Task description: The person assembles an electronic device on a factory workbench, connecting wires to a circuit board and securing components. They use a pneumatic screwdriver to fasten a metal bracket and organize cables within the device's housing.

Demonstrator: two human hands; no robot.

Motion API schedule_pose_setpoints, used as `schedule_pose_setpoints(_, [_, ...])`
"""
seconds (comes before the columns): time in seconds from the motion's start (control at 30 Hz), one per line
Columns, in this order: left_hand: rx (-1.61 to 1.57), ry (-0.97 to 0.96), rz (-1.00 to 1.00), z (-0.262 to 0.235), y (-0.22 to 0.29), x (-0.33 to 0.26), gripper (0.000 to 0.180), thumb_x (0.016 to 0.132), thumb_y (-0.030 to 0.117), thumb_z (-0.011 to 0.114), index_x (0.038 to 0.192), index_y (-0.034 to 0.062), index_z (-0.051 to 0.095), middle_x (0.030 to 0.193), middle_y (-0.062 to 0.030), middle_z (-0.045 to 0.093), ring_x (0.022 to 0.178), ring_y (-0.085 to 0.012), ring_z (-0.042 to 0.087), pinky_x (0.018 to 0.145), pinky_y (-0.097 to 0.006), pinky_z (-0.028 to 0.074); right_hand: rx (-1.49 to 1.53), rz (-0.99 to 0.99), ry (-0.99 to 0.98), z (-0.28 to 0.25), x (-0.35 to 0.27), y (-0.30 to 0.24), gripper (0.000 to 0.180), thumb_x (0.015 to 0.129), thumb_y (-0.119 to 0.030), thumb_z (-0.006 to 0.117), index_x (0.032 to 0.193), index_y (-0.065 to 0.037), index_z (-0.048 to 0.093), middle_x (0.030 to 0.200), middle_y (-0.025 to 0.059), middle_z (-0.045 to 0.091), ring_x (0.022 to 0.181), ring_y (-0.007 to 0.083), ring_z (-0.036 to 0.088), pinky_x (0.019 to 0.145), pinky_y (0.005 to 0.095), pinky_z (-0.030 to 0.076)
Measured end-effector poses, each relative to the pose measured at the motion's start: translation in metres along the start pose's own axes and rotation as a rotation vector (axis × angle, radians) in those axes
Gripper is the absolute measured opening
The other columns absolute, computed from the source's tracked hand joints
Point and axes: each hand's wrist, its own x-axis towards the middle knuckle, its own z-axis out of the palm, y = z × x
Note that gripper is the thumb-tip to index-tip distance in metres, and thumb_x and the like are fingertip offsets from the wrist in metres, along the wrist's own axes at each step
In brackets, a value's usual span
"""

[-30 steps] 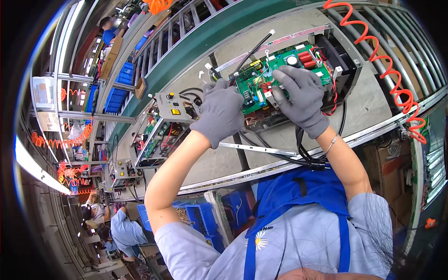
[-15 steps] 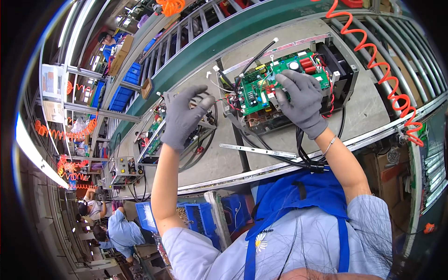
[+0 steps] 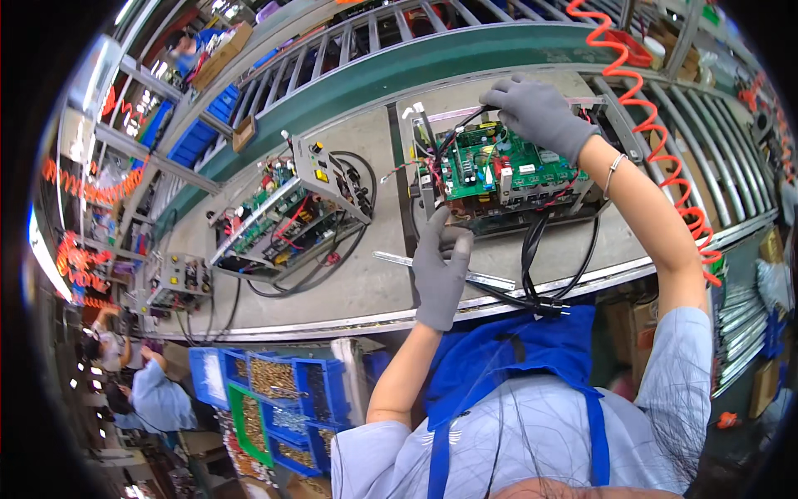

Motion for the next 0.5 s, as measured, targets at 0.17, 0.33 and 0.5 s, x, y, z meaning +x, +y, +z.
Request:
schedule_pose_setpoints(0.17, [-0.107, -0.051, 0.07, 0.01, -0.005, 0.005, 0.069, 0.091, 0.012, 0.064, 0.149, -0.002, 0.03, 0.095, -0.0067, 0.065, 0.078, -0.0093, 0.059, 0.072, -0.025, 0.051, -0.253, -0.193, -0.034, -0.04, 0.026, -0.017, 0.012, 0.079, -0.02, 0.068, 0.089, -0.013, 0.069, 0.092, 0.0039, 0.064, 0.095, 0.0259, 0.061, 0.079, 0.0389, 0.051])
schedule_pose_setpoints(0.33, [-0.291, -0.139, 0.028, 0.014, 0.009, 0.019, 0.079, 0.088, 0.014, 0.068, 0.152, -0.0014, 0.024, 0.092, -0.0069, 0.063, 0.077, -0.0091, 0.058, 0.07, -0.025, 0.051, -0.162, -0.093, -0.225, -0.083, 0.032, -0.067, 0.013, 0.081, -0.021, 0.065, 0.081, -0.01, 0.071, 0.081, 0.0095, 0.069, 0.08, 0.0317, 0.068, 0.074, 0.0423, 0.055])
schedule_pose_setpoints(0.5, [-0.43, -0.17, 0.046, 0.013, -0.006, 0.03, 0.07, 0.087, 0.012, 0.065, 0.147, -0.001, 0.03, 0.098, -0.0099, 0.064, 0.085, -0.0133, 0.061, 0.078, -0.027, 0.05, 0.858, 0.318, -0.684, -0.09, 0.04, -0.072, 0.033, 0.094, -0.03, 0.066, 0.085, 0.002, 0.067, 0.071, 0.0024, 0.061, 0.069, 0.0093, 0.063, 0.057, 0.0255, 0.055])
